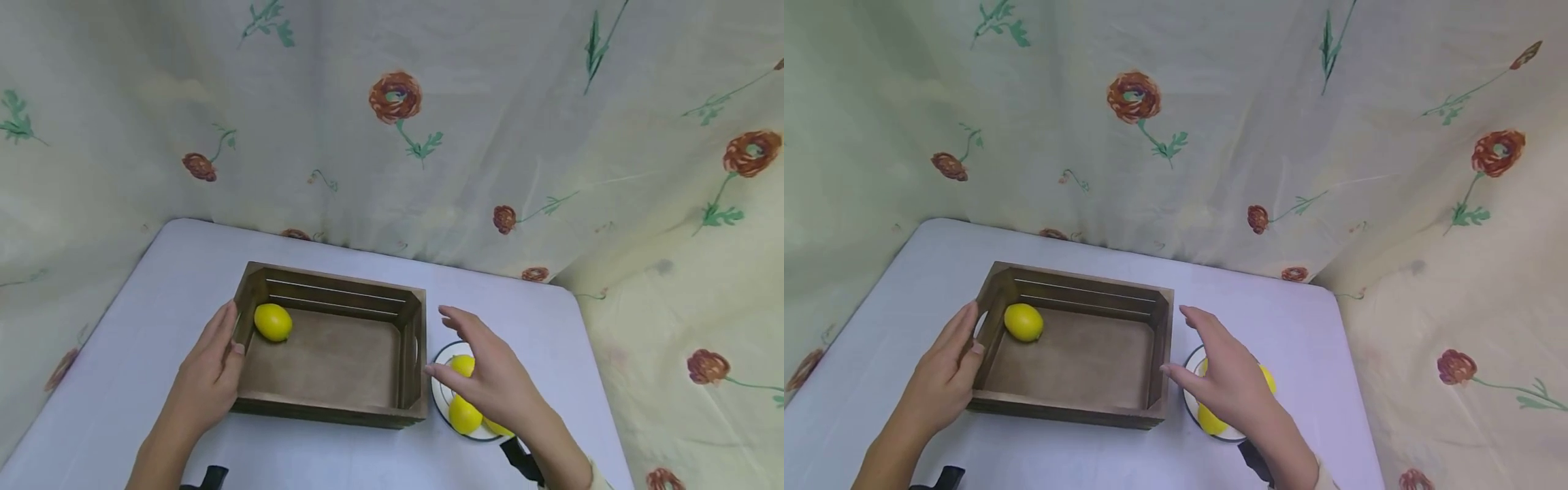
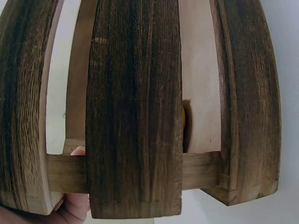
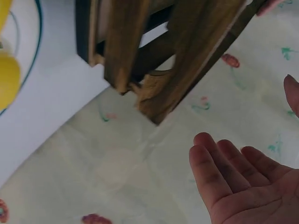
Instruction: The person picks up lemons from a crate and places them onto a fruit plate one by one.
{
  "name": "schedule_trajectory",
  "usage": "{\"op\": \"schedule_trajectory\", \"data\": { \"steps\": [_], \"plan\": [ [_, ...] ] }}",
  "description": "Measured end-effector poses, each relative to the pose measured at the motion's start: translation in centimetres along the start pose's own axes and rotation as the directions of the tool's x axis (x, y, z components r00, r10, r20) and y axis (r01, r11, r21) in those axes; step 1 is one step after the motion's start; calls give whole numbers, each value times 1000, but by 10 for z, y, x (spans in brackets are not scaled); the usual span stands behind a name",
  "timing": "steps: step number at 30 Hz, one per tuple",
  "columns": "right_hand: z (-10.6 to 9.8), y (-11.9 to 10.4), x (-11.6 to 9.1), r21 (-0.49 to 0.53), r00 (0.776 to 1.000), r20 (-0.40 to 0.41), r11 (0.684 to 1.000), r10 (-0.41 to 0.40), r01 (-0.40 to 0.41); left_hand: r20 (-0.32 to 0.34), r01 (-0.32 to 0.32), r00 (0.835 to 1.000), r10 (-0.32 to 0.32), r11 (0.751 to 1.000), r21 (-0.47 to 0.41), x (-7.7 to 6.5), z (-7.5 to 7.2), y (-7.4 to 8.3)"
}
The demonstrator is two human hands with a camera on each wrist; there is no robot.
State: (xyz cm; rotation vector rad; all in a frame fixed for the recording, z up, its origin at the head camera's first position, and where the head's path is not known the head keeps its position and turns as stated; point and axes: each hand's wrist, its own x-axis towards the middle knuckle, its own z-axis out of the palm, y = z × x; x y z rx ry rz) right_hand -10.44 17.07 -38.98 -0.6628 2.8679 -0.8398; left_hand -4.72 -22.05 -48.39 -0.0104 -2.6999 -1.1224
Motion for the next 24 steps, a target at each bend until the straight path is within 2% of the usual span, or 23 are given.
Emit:
{"op": "schedule_trajectory", "data": {
  "steps": [3,6,10,14,19,24],
  "plan": [
    [-1,-12,11,-50,996,43,995,-82,84,0,-2,1000,2,1000,-3,-2,-1,0],
    [-4,-25,23,-101,980,93,978,-173,183,0,-3,1000,3,1000,-7,-2,-1,-1],
    [-7,-44,42,-156,945,176,940,-276,303,-4,5,1000,-5,1000,-4,-2,-1,-2],
    [-2,-62,63,-181,897,253,894,-362,411,-12,12,1000,-11,1000,4,-3,-2,-4],
    [15,-76,87,-207,840,343,838,-420,504,-15,11,1000,-11,1000,-1,-2,-2,-4],
    [35,-84,104,-246,803,433,803,-410,542,-10,10,1000,-10,1000,2,-1,-1,-3]
  ]
}}
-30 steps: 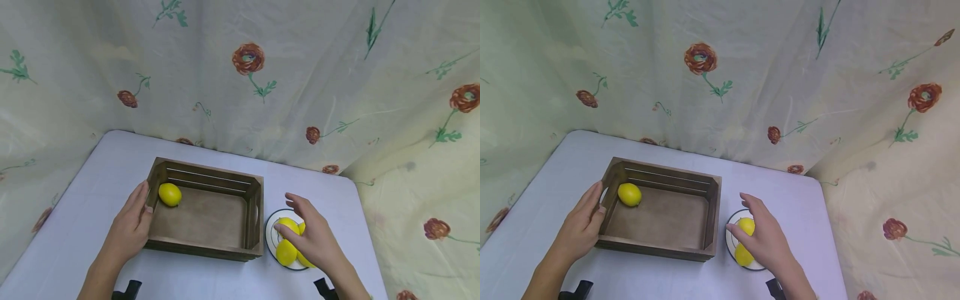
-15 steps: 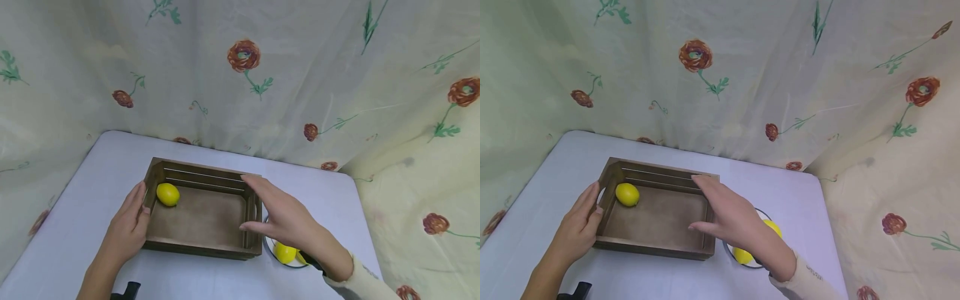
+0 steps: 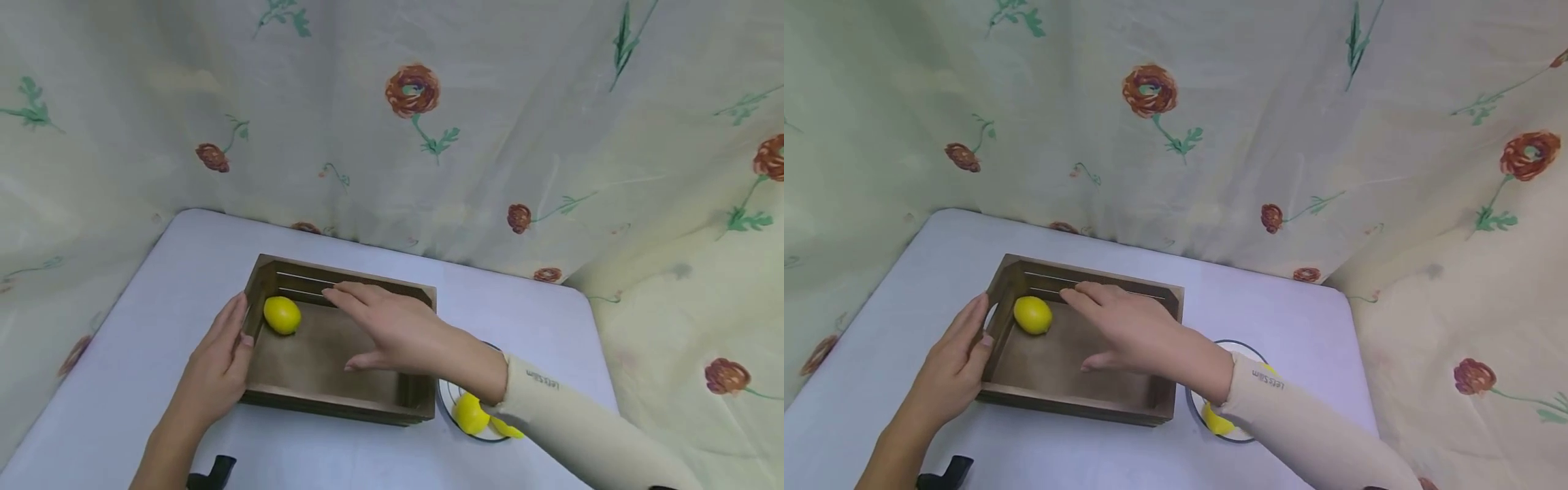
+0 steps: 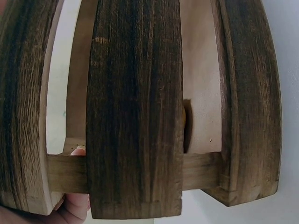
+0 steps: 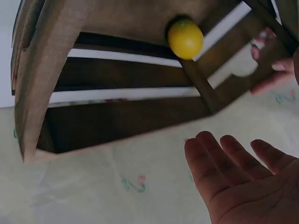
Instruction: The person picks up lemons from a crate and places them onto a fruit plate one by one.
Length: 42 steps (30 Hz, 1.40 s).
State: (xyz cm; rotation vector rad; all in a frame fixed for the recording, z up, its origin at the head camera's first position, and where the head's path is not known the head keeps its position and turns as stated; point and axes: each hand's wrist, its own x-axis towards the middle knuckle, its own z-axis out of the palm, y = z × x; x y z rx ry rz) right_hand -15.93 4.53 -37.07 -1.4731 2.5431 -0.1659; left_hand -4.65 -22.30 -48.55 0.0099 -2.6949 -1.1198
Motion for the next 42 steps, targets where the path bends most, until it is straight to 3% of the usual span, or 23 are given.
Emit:
{"op": "schedule_trajectory", "data": {
  "steps": [9,15,29,42],
  "plan": [
    [15,-2,37,-43,996,87,999,5,-1,-5,4,1000,-4,1000,16,-1,1,1],
    [31,0,63,-62,993,111,997,-40,47,3,16,1000,-16,1000,20,1,2,1],
    [67,-2,112,-85,985,171,995,-40,55,18,11,1000,-11,1000,-12,0,0,-2],
    [103,-1,131,-39,986,169,999,4,3,15,-14,1000,14,1000,-20,1,-1,-6]
  ]
}}
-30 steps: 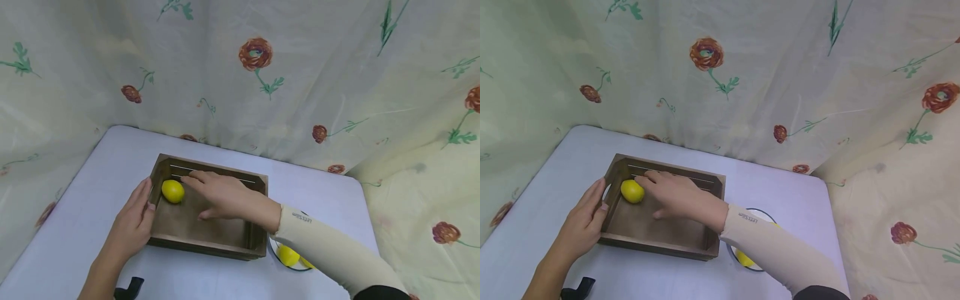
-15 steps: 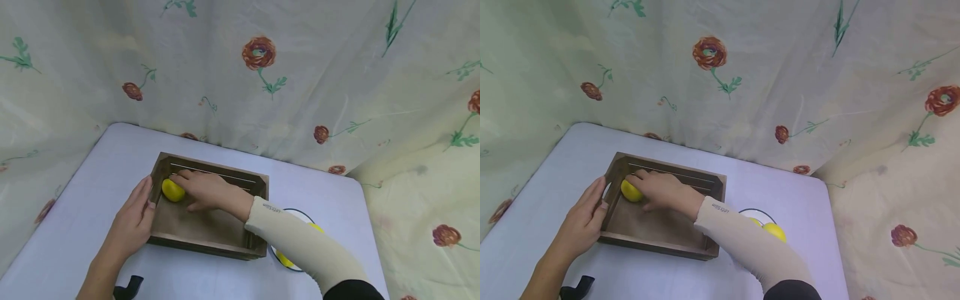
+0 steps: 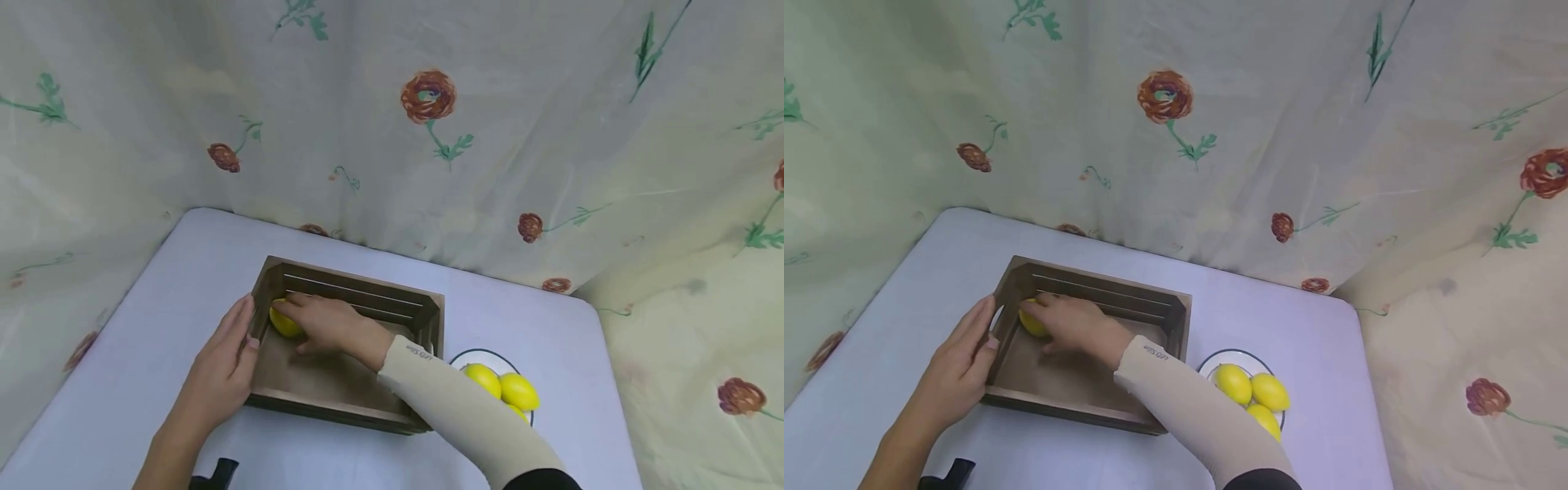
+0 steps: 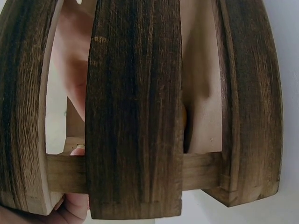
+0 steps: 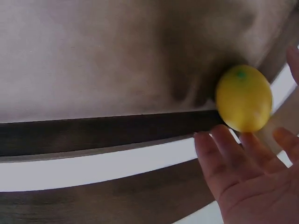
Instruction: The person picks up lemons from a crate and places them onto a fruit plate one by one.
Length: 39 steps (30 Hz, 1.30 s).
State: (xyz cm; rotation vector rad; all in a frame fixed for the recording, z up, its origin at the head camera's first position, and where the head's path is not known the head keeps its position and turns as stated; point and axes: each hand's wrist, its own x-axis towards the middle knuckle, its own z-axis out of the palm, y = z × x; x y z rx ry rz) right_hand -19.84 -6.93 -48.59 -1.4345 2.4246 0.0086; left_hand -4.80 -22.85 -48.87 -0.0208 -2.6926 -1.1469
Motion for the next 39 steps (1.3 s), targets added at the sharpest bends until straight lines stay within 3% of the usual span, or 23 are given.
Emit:
{"op": "schedule_trajectory", "data": {
  "steps": [12,23,39],
  "plan": [
    [16,3,1,-105,1000,-6,994,11,-11,-14,-3,1000,3,999,-32,-1,1,3],
    [20,0,-1,-57,1000,2,998,5,-5,-43,-32,999,31,999,-13,-1,2,3],
    [21,-2,-1,-13,1000,14,1000,25,-25,-40,-23,999,23,1000,-7,-2,3,2]
  ]
}}
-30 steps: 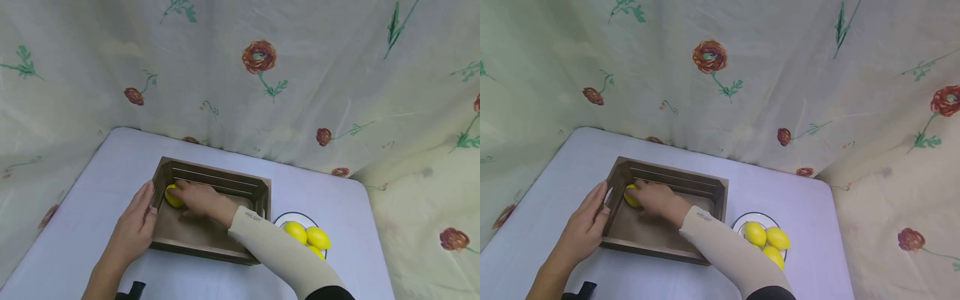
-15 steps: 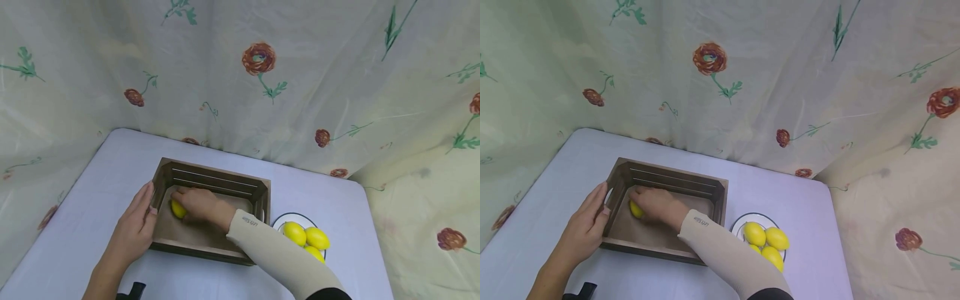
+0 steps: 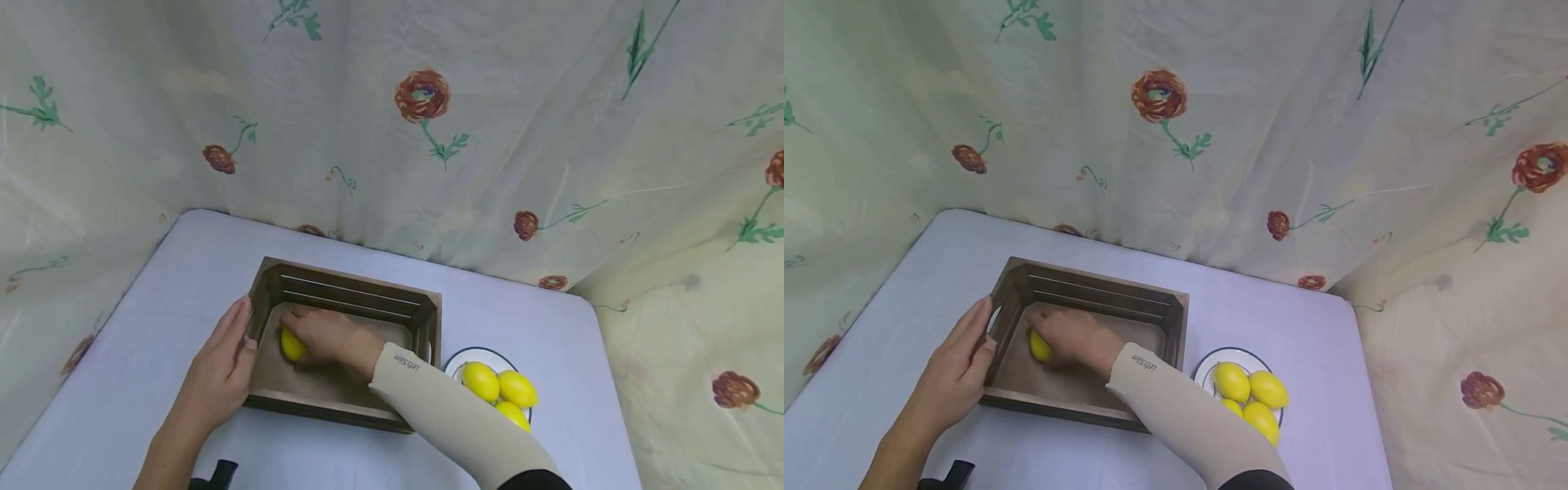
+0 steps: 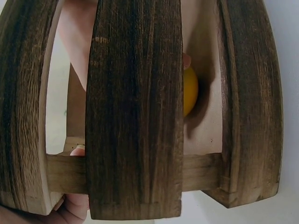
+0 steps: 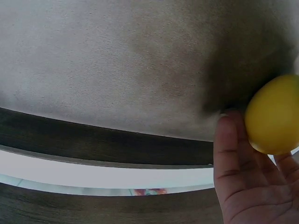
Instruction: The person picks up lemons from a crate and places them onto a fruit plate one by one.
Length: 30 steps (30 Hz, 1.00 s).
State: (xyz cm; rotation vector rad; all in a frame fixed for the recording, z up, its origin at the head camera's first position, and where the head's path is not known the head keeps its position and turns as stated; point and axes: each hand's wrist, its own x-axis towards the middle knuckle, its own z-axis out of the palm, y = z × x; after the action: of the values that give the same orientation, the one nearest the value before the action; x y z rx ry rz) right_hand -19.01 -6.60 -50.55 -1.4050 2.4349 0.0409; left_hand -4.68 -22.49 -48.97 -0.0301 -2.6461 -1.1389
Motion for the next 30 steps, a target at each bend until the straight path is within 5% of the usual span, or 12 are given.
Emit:
{"op": "schedule_trajectory", "data": {
  "steps": [18,30],
  "plan": [
    [-20,-6,-7,53,997,-15,996,-69,70,14,2,1000,-2,1000,0,1,-1,1],
    [-50,-13,-43,-1,989,-50,990,-141,141,7,10,1000,-10,1000,13,1,-2,3]
  ]
}}
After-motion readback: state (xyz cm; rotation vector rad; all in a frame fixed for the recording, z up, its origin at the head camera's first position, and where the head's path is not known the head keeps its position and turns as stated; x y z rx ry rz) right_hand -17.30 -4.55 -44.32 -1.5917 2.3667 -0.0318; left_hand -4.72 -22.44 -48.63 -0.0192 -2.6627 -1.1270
